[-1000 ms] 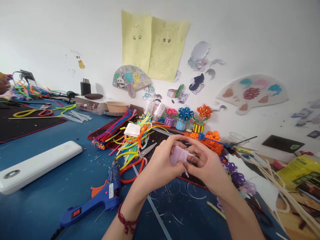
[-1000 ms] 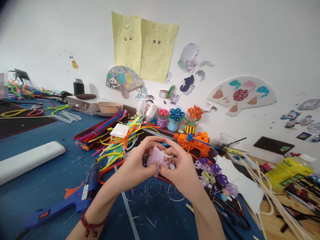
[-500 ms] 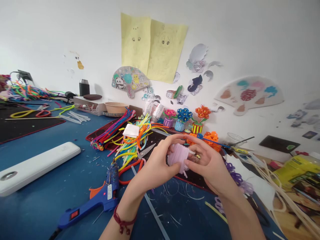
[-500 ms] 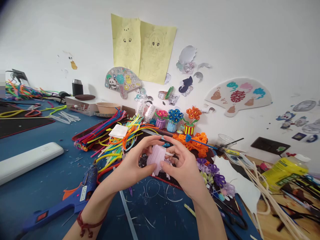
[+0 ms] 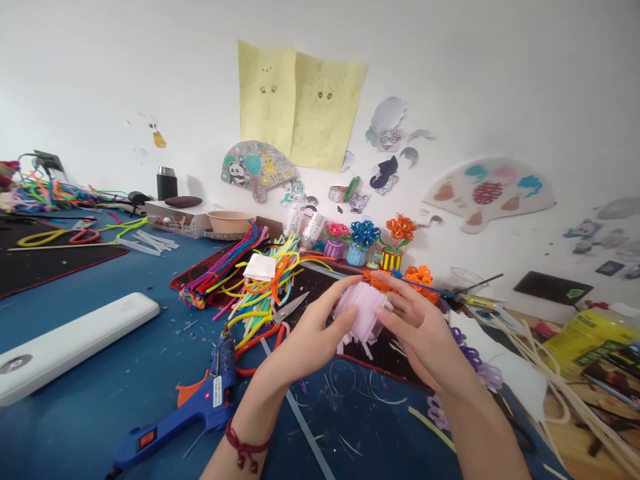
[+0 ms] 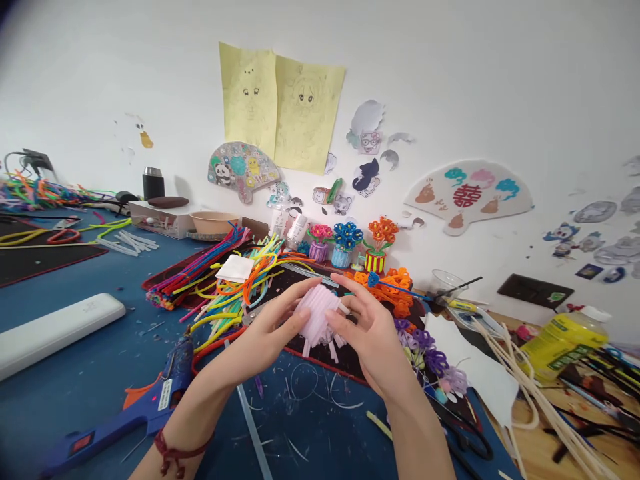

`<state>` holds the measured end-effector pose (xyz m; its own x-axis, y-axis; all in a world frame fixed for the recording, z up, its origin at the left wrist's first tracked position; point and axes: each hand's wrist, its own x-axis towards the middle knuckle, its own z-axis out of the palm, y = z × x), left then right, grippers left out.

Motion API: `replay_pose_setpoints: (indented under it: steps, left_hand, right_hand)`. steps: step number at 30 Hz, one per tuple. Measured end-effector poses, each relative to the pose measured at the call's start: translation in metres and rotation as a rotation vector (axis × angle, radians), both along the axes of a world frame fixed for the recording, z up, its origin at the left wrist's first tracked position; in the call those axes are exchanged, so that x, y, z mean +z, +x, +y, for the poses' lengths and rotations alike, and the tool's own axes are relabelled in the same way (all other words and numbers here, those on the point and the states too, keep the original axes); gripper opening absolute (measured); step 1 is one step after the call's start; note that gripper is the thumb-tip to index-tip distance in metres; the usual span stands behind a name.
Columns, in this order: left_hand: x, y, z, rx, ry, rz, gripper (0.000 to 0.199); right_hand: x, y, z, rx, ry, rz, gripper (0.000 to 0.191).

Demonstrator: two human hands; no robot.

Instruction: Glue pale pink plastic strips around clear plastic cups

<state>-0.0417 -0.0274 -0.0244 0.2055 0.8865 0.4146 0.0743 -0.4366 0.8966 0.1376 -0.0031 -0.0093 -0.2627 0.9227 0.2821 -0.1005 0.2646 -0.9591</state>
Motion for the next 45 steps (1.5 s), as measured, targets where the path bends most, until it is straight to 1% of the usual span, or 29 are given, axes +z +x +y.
replay_pose_setpoints:
  steps: [3, 6, 8, 10, 13, 16, 22, 29, 34, 36, 39, 41, 45]
  left_hand:
    - [0.0, 0.005, 0.0, -0.007, -0.071, -0.06, 0.048]
    - [0.002, 0.009, -0.002, -0.01, -0.185, -0.126, 0.053]
    - [0.003, 0.011, -0.004, -0.016, -0.249, -0.145, 0.053]
    - [0.005, 0.012, -0.005, -0.007, -0.276, -0.157, 0.052]
    - [0.007, 0.012, -0.006, 0.006, -0.281, -0.188, 0.053]
    - [0.009, 0.012, -0.005, -0.012, -0.292, -0.229, 0.056]
    - [0.007, 0.012, -0.004, 0.018, -0.291, -0.23, 0.057]
    - [0.006, 0.013, -0.003, 0.015, -0.298, -0.25, 0.057]
    - [0.006, 0.013, -0.001, 0.046, -0.296, -0.253, 0.052]
    - [0.006, 0.013, -0.001, 0.047, -0.295, -0.262, 0.051]
    - [0.005, 0.013, 0.0, 0.048, -0.292, -0.26, 0.052]
    - [0.005, 0.013, 0.0, 0.066, -0.28, -0.259, 0.052]
    - [0.005, 0.013, 0.0, 0.075, -0.281, -0.274, 0.053]
  right_hand:
    - [0.001, -0.002, 0.0, -0.015, -0.009, 0.036, 0.06]
    - [0.002, -0.002, 0.0, 0.001, -0.035, 0.075, 0.058]
    - [0.002, -0.002, -0.001, 0.015, -0.043, 0.073, 0.058]
    - [0.002, -0.001, -0.003, 0.039, -0.023, 0.057, 0.062]
    - [0.001, -0.001, -0.004, 0.1, 0.031, 0.04, 0.071]
    - [0.001, 0.0, -0.004, 0.151, 0.053, 0.026, 0.076]
    - [0.0, -0.002, -0.004, 0.123, 0.03, 0.019, 0.058]
    - [-0.001, -0.003, -0.005, 0.212, 0.033, 0.035, 0.07]
    - [-0.002, -0.002, -0.004, 0.234, 0.081, 0.032, 0.072]
    - [-0.002, -0.002, -0.004, 0.247, 0.105, 0.034, 0.07]
    - [-0.002, -0.003, -0.003, 0.235, 0.131, 0.018, 0.063]
    - [-0.003, -0.004, -0.003, 0.215, 0.145, -0.034, 0.062]
    - [-0.006, -0.004, -0.002, 0.148, 0.165, -0.151, 0.07]
